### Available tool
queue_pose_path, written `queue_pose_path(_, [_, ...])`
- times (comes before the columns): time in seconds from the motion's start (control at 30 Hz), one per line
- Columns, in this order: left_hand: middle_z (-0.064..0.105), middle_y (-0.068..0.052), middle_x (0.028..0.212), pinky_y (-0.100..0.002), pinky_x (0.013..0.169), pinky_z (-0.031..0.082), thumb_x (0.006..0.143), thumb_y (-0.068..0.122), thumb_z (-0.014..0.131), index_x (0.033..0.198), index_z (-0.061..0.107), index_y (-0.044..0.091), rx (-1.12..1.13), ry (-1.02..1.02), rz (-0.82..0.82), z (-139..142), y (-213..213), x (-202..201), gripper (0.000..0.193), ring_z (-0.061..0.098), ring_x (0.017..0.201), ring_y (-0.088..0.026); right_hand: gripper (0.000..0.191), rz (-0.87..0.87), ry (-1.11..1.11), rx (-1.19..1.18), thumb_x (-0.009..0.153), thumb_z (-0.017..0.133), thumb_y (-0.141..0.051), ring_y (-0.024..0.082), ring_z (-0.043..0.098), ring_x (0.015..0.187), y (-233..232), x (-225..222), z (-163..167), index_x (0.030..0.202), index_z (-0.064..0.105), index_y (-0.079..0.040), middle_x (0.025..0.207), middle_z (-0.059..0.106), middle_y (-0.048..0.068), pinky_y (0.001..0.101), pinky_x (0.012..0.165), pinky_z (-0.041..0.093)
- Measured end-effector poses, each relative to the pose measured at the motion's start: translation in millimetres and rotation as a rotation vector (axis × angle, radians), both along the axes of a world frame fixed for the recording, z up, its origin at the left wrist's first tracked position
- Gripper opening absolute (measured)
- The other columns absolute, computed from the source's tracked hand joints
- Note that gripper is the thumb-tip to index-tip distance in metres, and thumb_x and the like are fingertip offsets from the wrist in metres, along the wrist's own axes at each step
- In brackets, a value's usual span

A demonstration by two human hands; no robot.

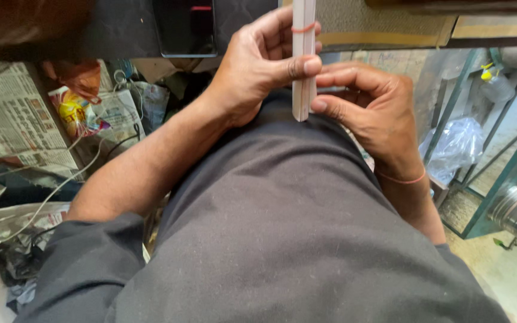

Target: The person wraps a small rectangular paper label around a plastic bottle filled with amber liquid. They fold the paper, align it around the bottle, and secure it in place by hand.

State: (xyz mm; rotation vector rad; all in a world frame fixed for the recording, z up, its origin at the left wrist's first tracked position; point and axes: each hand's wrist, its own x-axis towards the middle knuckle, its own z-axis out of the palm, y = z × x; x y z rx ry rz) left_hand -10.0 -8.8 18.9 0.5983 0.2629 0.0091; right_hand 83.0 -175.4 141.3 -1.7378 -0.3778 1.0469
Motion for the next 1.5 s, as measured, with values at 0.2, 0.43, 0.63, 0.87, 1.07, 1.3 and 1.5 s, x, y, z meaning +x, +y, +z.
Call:
queue_pose_path(0.2, [0.062,-0.016,0.147,-0.041,0.116,0.059,0.089,0.011,0.090,0.155,0.046,0.000,-0.021,0.017,-0.010,-3.6,-14.1,1.7,0.080,0.065,0.134,-0.023,0.025,-0.004,-0.017,-0.070,0.093,0.079,0.005,0.016,0.072,0.108,-9.9,0.1,2.4,0.117,0.072,0.004,0.120,0.073,0.012,0.0293,0.099,0.062])
queue_pose_path(0.43, [0.061,-0.016,0.146,-0.043,0.114,0.060,0.087,0.009,0.090,0.154,0.045,0.000,-0.057,0.027,0.000,-3.8,-27.4,3.4,0.081,0.065,0.131,-0.025,0.026,-0.029,0.021,-0.050,0.092,0.078,0.006,0.016,0.073,0.107,-23.3,3.1,-1.4,0.117,0.071,0.004,0.120,0.073,0.012,0.0299,0.099,0.062])
queue_pose_path(0.63, [0.060,-0.017,0.147,-0.043,0.112,0.057,0.087,0.013,0.091,0.155,0.044,0.000,-0.018,0.027,-0.008,-4.2,-36.1,1.4,0.084,0.066,0.132,-0.025,0.026,-0.022,0.032,-0.037,0.093,0.079,0.006,0.017,0.072,0.109,-35.1,4.7,-4.4,0.118,0.071,0.004,0.119,0.073,0.013,0.0302,0.101,0.062])
queue_pose_path(0.87, [0.061,-0.017,0.147,-0.042,0.115,0.060,0.087,0.014,0.091,0.156,0.044,0.000,-0.005,0.025,-0.002,-5.4,-44.5,-4.1,0.085,0.066,0.132,-0.025,0.027,-0.032,0.044,-0.044,0.091,0.079,0.005,0.017,0.073,0.108,-42.3,-0.5,-7.0,0.117,0.072,0.003,0.117,0.073,0.011,0.0306,0.100,0.062])
queue_pose_path(1.07, [0.062,-0.015,0.145,-0.041,0.110,0.057,0.086,0.014,0.091,0.154,0.044,0.001,-0.008,0.020,0.001,-6.6,-50.9,-9.3,0.083,0.067,0.131,-0.023,0.029,-0.039,0.041,-0.039,0.089,0.080,0.005,0.018,0.073,0.109,-49.8,-6.2,-11.0,0.117,0.071,0.002,0.117,0.073,0.010,0.0315,0.101,0.063])
queue_pose_path(1.3, [0.063,-0.014,0.144,-0.040,0.114,0.060,0.088,0.012,0.091,0.152,0.049,0.001,-0.033,0.019,0.005,-7.7,-55.6,-19.7,0.077,0.066,0.130,-0.022,0.025,0.005,0.013,-0.020,0.093,0.079,0.004,0.018,0.071,0.114,-60.9,-14.1,-16.3,0.118,0.073,0.002,0.121,0.072,0.011,0.0316,0.106,0.060])
queue_pose_path(1.5, [0.064,-0.014,0.139,-0.041,0.113,0.060,0.090,0.013,0.091,0.149,0.053,-0.001,-0.011,-0.008,0.018,-10.7,-61.6,-26.5,0.071,0.067,0.128,-0.022,0.021,0.022,-0.032,0.017,0.100,0.074,0.005,0.018,0.070,0.119,-57.2,-25.0,-11.5,0.120,0.072,0.001,0.127,0.070,0.010,0.0322,0.110,0.060])
